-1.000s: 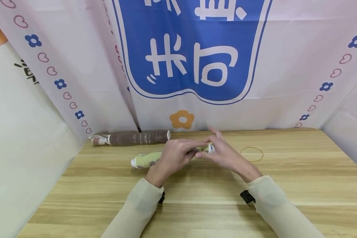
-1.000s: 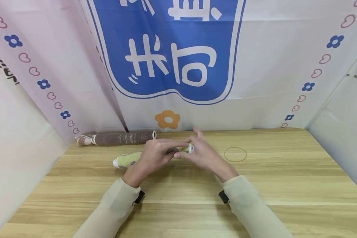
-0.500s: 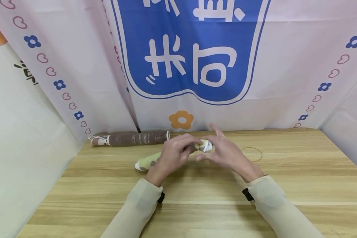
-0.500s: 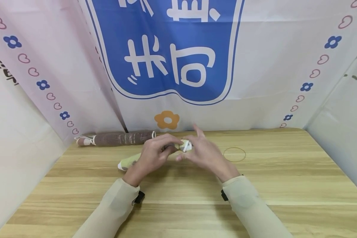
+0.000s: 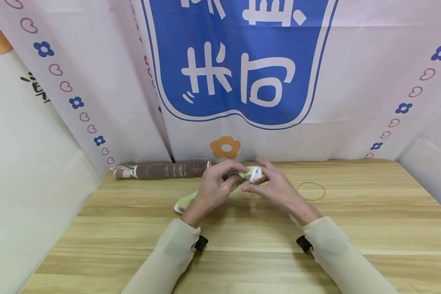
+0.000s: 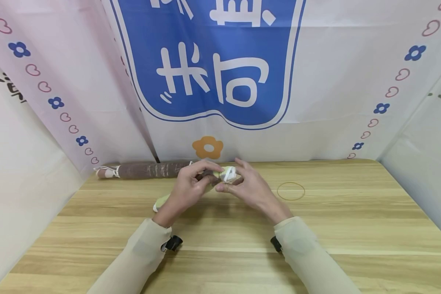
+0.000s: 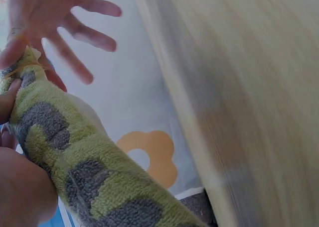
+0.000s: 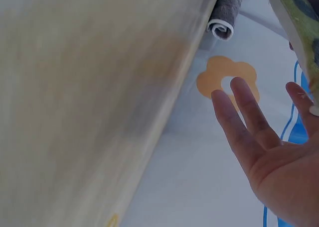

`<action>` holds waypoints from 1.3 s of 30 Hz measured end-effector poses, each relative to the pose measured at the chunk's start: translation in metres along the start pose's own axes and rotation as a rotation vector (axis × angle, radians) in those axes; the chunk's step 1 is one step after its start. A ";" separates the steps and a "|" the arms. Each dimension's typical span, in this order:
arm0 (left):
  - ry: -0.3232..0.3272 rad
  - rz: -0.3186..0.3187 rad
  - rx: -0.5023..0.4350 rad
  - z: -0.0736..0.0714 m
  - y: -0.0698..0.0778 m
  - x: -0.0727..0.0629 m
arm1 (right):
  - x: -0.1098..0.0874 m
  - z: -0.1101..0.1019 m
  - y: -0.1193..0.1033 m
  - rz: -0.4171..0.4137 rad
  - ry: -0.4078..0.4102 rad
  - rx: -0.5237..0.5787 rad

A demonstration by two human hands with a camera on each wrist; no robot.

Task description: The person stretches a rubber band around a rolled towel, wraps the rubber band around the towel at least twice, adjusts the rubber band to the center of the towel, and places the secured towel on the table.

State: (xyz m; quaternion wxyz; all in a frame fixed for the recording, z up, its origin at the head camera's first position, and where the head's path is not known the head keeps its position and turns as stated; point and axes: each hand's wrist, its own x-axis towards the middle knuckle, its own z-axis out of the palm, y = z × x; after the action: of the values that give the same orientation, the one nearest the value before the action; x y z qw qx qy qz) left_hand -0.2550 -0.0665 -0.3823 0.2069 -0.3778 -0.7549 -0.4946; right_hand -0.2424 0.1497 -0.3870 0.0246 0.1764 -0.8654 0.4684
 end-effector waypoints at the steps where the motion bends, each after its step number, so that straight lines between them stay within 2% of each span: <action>1: -0.002 -0.026 -0.027 0.000 0.001 0.000 | 0.000 0.001 0.000 0.010 0.000 0.014; 4: 0.006 -0.089 -0.101 0.000 0.003 0.000 | -0.001 0.003 -0.002 0.044 0.007 0.052; 7: 0.030 -0.131 -0.129 0.001 0.005 0.001 | -0.002 0.005 -0.006 0.087 0.024 0.097; 13: 0.094 -0.205 -0.104 0.004 0.006 0.003 | -0.004 0.009 -0.013 0.177 0.062 0.105; 17: 0.123 -0.248 -0.080 0.006 0.006 0.003 | -0.005 0.012 -0.013 0.186 0.065 0.096; 21: 0.159 -0.297 -0.072 0.006 0.006 0.004 | -0.006 0.016 -0.015 0.101 0.087 0.068; 27: 0.211 -0.345 -0.123 0.004 0.005 0.004 | -0.007 0.020 -0.018 -0.139 0.175 -0.054; 31: 0.212 -0.385 -0.150 0.002 0.005 0.003 | -0.008 0.021 -0.018 -0.264 0.258 -0.043; 35: 0.190 -0.434 -0.148 0.001 0.009 0.004 | -0.008 0.019 -0.018 -0.322 0.315 0.045; 39: 0.175 -0.484 -0.147 0.001 0.012 0.004 | -0.009 0.020 -0.017 -0.277 0.350 0.173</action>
State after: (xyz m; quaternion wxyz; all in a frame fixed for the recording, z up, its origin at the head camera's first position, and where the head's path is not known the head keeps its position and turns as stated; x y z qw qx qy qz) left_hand -0.2483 -0.0613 -0.3732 0.1191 -0.1563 -0.7645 -0.6140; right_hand -0.2263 0.1276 -0.3862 0.2230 0.2113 -0.7721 0.5563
